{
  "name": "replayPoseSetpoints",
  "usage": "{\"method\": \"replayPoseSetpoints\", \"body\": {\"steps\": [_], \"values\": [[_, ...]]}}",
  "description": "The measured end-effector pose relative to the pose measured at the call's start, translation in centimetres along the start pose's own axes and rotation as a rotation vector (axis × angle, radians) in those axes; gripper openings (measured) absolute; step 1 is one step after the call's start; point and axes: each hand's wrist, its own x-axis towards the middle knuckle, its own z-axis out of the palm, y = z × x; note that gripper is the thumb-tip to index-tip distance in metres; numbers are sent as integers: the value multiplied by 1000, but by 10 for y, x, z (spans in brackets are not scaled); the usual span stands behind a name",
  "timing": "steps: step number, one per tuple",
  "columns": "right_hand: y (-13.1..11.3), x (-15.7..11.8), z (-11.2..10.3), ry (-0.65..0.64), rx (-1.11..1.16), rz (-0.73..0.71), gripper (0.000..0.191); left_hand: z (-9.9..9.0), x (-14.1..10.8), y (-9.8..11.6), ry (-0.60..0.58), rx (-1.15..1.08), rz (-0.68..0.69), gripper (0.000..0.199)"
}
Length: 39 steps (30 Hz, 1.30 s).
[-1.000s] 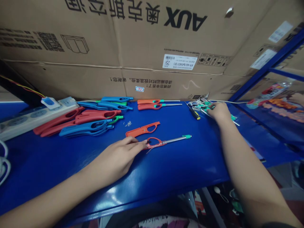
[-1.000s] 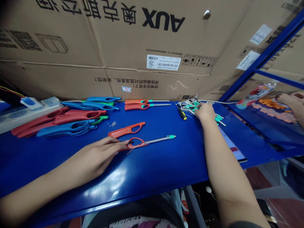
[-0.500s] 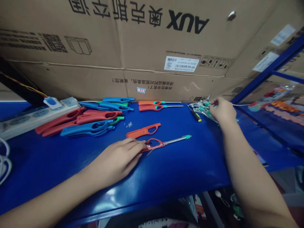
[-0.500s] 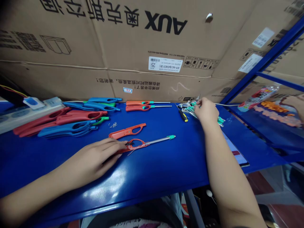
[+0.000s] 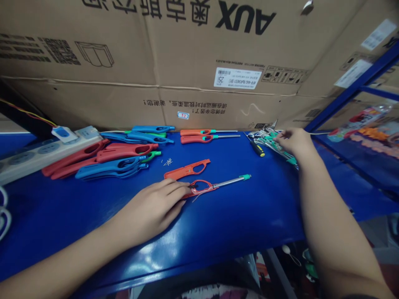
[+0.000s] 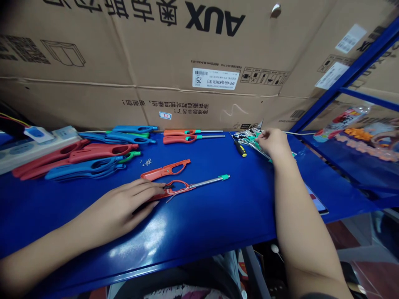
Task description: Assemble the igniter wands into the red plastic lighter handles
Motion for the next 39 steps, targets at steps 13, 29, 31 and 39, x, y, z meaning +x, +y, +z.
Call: {"method": "replayPoseSetpoints", "body": {"steps": [13,29,31,39], "values": [[11,7,18,-35,135,208,17,-1,0,1,-18,10,-17,31],[-15,-7,8,192,124,60,20,-3,-1,1,-24,-16,-21,30],[-17,-7,8,194,131,75,20,-3,0,1,-20,-19,-19,31],[-21,-9,13,174,138,63,12,-3,1,2,-12,-28,-27,32]]}}
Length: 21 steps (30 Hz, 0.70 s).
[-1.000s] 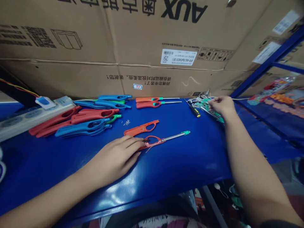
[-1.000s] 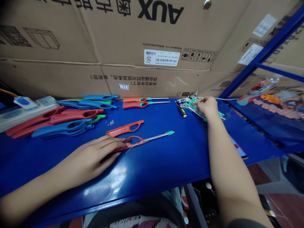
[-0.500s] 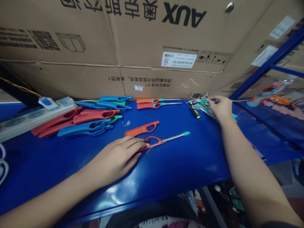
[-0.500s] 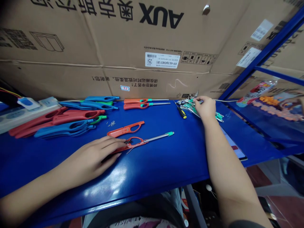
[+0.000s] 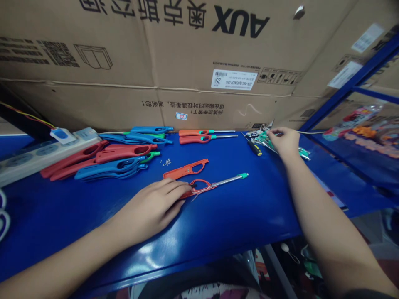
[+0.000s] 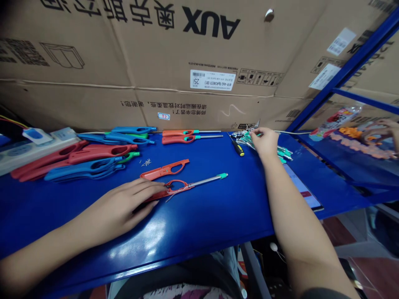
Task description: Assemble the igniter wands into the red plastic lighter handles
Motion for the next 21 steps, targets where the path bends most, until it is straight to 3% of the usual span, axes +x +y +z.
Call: {"method": "replayPoseSetpoints", "body": {"steps": [10,18,21], "values": [[-3,-5,9,-149,149,87,7,0,-1,-1,-7,15,1,32],[-1,-7,13,-212,189,81,33,0,0,-1,-11,21,4,33],[-1,-7,12,-233,147,29,30,0,0,-1,-13,20,7,33]]}}
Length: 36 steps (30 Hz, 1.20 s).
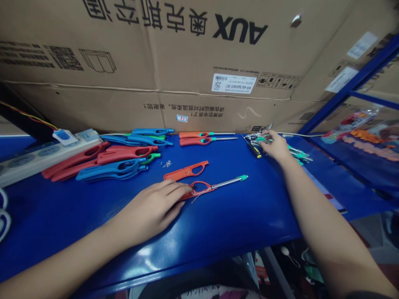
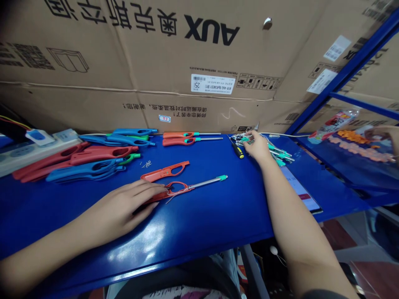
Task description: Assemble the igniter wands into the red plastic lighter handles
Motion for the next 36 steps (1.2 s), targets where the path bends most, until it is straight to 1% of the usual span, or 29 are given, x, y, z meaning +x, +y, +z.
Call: {"method": "replayPoseSetpoints", "body": {"steps": [2,4,12,15,17,19,21,22,23,25,26,27,28,30,36], "values": [[-1,0,0,0,-28,-26,20,-1,0,0,2,-9,-3,33],[-1,-1,0,5,-39,-39,15,-1,1,0,5,-17,-8,32],[-3,-3,4,32,58,-4,28,-1,2,0,25,-16,3,31],[-13,-6,3,52,125,-43,32,0,1,0,33,-9,7,31],[-27,-12,1,31,186,-93,35,1,0,-1,39,-9,3,31],[-45,-23,0,-38,247,-149,37,1,-1,-1,44,-19,-19,29],[-64,-39,0,-160,282,-197,35,0,0,-1,52,-37,-54,29],[-73,-48,1,-260,294,-228,34,0,0,-2,55,-48,-74,29],[-81,-56,2,-451,306,-290,32,0,0,-2,61,-59,-92,29],[-91,-72,6,-772,283,-388,28,1,1,-4,73,-76,-115,30],[-94,-77,9,-857,249,-445,25,1,2,-4,77,-80,-122,30],[-96,-81,11,-891,210,-498,22,2,2,-5,82,-82,-126,30],[-96,-83,14,-896,172,-544,20,2,2,-5,83,-84,-129,30],[-94,-83,17,-858,107,-609,17,3,3,-6,81,-91,-134,28],[-91,-81,16,-809,25,-661,13,6,4,-5,83,-178,-125,24]]}}
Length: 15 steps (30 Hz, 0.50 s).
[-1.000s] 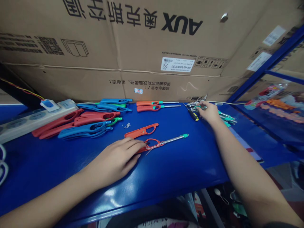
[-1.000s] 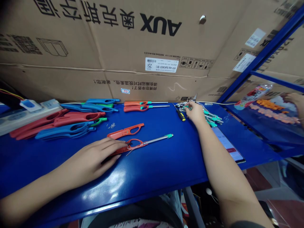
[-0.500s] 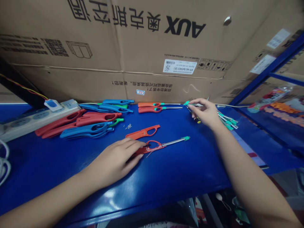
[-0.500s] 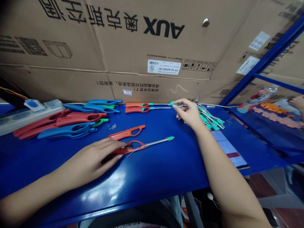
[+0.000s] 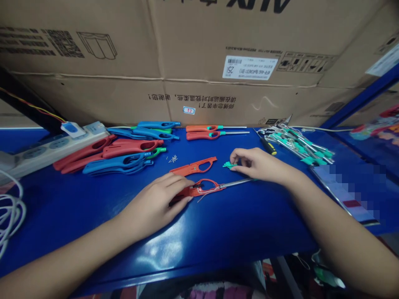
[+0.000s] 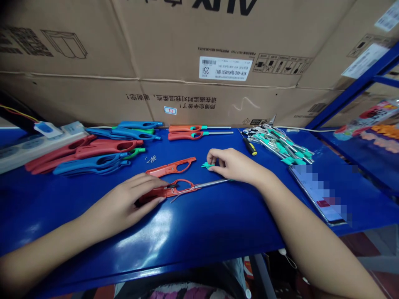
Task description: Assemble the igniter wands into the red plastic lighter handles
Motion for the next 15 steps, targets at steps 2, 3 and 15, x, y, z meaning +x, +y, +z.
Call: {"method": "replayPoseSetpoints", "body": {"steps": [2,3,15], "values": [[-4,-1,-1,6,-21,2,12,1,0,1,-3,-25,-2,24],[-5,-1,-1,4,-36,3,13,1,0,1,-7,-33,-6,24],[-4,-2,4,7,-203,-8,18,-2,-1,2,-28,-52,-26,28]]}}
